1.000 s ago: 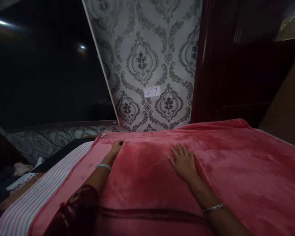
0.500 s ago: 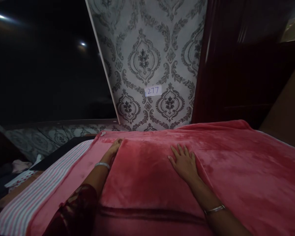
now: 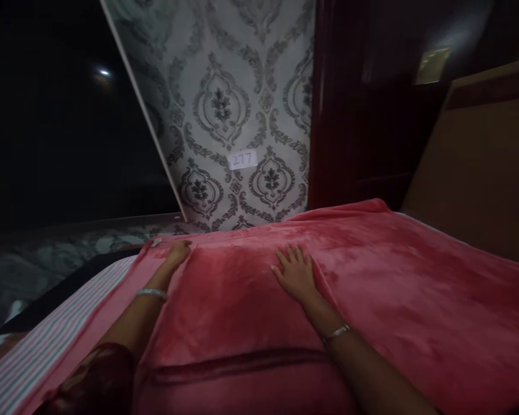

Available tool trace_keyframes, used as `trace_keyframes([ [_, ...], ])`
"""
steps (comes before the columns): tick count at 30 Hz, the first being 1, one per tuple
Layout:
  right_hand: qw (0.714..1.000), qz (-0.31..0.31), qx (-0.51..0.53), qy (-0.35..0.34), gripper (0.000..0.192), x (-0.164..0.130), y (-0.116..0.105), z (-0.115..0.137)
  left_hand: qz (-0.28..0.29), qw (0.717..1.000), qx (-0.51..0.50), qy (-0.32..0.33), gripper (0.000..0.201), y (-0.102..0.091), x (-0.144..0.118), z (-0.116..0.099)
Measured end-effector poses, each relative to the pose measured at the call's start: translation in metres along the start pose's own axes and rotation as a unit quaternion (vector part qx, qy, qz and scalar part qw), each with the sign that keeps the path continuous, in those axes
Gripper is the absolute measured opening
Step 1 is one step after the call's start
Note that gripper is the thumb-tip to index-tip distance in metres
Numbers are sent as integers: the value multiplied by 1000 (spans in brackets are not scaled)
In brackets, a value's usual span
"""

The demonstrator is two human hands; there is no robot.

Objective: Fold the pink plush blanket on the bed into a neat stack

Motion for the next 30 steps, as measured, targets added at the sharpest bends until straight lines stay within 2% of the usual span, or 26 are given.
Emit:
trace_keyframes([
  [3,1000,19,23,-4,59,1,-11,2,27,996,71,47,37,13,-4,-30],
  [6,996,70,46,-4,60,10,-29,2,72,986,122,88,58,40,-30,-47],
  [10,994,89,67,12,57,28,-51,-5,97,950,277,108,72,72,-70,-45],
  [12,992,89,77,39,59,34,-48,-14,80,927,347,114,72,81,-84,-39],
  [14,989,90,96,67,61,35,-36,-24,62,918,373,121,72,86,-92,-33],
  [18,988,68,120,68,60,28,-11,-37,53,912,386,128,71,91,-97,-26],
  [21,989,63,119,59,58,26,-7,-40,58,915,379,124,71,93,-97,-24],
  [25,987,81,127,61,59,31,-15,-42,91,919,368,110,71,87,-94,-29],
  [28,982,130,121,61,58,27,-30,-44,146,918,355,97,66,70,-99,-38],
  [30,985,125,106,51,58,12,-43,-41,154,918,352,99,64,58,-113,-44],
])
Point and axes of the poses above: each hand's wrist, its own x-axis towards the middle knuckle, its own y-axis out of the palm, z = x × y, the point moved 2 cm from there along x, towards the middle knuckle, and after that the axes turned 3 degrees about z, right-handed, at the moved point
